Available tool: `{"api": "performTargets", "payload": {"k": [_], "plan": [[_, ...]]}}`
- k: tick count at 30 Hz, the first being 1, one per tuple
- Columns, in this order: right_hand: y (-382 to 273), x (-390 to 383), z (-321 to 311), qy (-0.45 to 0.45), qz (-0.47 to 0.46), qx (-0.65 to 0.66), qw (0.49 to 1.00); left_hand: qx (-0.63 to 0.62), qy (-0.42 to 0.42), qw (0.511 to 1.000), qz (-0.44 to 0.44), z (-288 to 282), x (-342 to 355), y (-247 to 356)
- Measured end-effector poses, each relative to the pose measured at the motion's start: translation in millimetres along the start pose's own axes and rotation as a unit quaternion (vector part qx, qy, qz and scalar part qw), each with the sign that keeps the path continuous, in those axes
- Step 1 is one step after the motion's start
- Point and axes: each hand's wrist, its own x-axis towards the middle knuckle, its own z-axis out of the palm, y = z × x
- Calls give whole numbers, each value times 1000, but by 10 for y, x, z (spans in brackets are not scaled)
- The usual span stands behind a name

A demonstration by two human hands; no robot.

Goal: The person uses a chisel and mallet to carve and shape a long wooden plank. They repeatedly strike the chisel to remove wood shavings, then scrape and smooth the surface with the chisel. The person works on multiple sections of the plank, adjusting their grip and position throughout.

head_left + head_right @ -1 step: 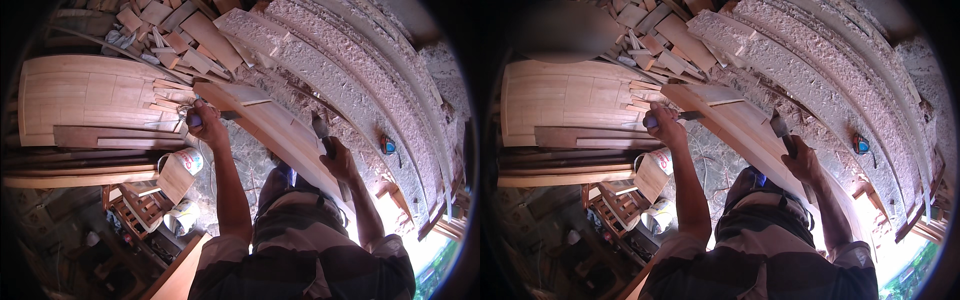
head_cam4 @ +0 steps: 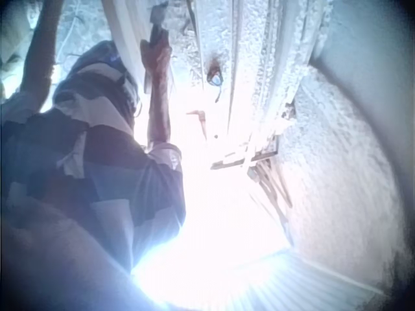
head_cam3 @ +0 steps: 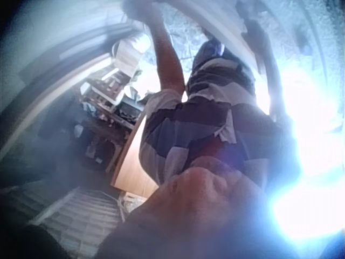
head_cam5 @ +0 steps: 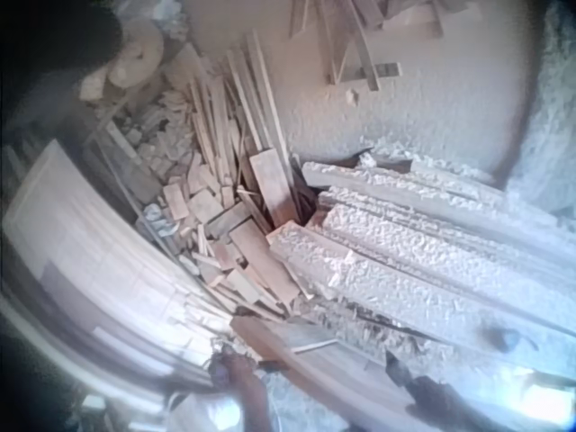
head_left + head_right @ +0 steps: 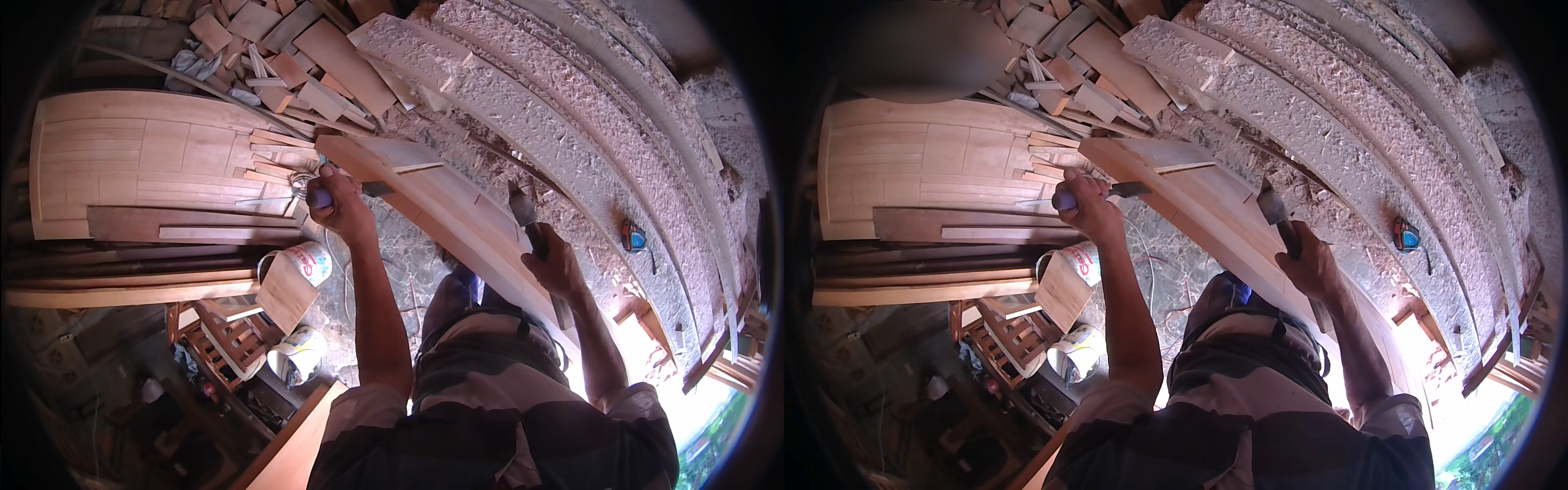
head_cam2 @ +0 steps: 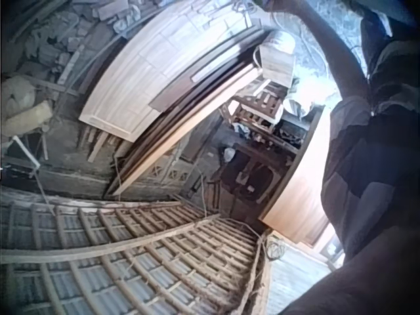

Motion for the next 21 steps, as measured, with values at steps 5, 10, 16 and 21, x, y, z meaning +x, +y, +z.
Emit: {"api": "performTargets", "payload": {"k": [5, 10, 16, 21], "plan": [[-97, 68, -27, -18, -23, -22, 999, 37, 39, 999, -3, 46, -102, 0], [-399, 274, -101, -41, -92, -2, 995, 24, 36, 999, -27, 82, -15, -48], [-861, 478, -142, -65, -235, -8, 970, -4, 22, 1000, -12, 126, -20, -39], [-1286, 605, -158, -66, -347, -36, 935, 42, 32, 998, -42, 90, -19, -105]]}}
